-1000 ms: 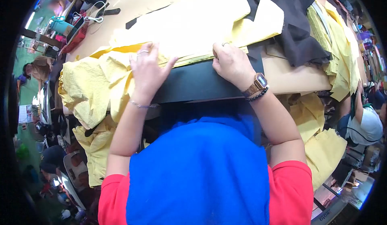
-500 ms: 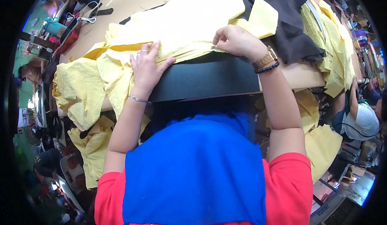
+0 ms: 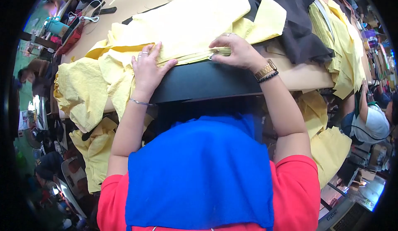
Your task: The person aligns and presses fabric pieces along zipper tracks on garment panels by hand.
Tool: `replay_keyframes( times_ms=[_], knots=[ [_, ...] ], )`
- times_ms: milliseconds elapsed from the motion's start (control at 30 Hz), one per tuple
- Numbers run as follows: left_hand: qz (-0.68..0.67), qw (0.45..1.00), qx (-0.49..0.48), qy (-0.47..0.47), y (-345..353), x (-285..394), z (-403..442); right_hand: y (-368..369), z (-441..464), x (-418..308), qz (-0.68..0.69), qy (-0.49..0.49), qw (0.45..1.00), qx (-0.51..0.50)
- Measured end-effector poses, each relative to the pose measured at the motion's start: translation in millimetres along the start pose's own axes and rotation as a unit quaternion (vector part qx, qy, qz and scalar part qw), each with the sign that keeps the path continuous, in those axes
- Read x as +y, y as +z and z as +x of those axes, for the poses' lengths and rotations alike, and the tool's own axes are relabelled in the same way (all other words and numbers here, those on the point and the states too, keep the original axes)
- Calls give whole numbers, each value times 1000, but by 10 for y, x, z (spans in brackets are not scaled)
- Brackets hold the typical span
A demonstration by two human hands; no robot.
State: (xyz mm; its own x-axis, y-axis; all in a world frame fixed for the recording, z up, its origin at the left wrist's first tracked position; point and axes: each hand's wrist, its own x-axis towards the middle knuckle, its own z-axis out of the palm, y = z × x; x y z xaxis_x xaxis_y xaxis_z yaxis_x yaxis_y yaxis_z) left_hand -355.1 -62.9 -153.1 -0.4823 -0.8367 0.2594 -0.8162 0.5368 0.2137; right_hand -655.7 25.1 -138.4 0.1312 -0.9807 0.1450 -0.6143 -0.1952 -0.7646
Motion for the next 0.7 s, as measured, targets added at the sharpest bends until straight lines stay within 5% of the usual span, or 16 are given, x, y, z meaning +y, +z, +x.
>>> replay_keyframes(
  times_ms=[67, 367, 700],
  knots=[
    [-1, 1000, 0, 5, 15, -32, 0, 1, -47, -51, -126, -92, 988, -8],
    [0, 1000, -1, 3, 46, -79, -12, 28, -65, -234, -125, -69, 989, -23],
    [-1, 1000, 12, 18, 41, -89, -1, -30, -105, -126, -9, 97, 995, -19]
  ],
)
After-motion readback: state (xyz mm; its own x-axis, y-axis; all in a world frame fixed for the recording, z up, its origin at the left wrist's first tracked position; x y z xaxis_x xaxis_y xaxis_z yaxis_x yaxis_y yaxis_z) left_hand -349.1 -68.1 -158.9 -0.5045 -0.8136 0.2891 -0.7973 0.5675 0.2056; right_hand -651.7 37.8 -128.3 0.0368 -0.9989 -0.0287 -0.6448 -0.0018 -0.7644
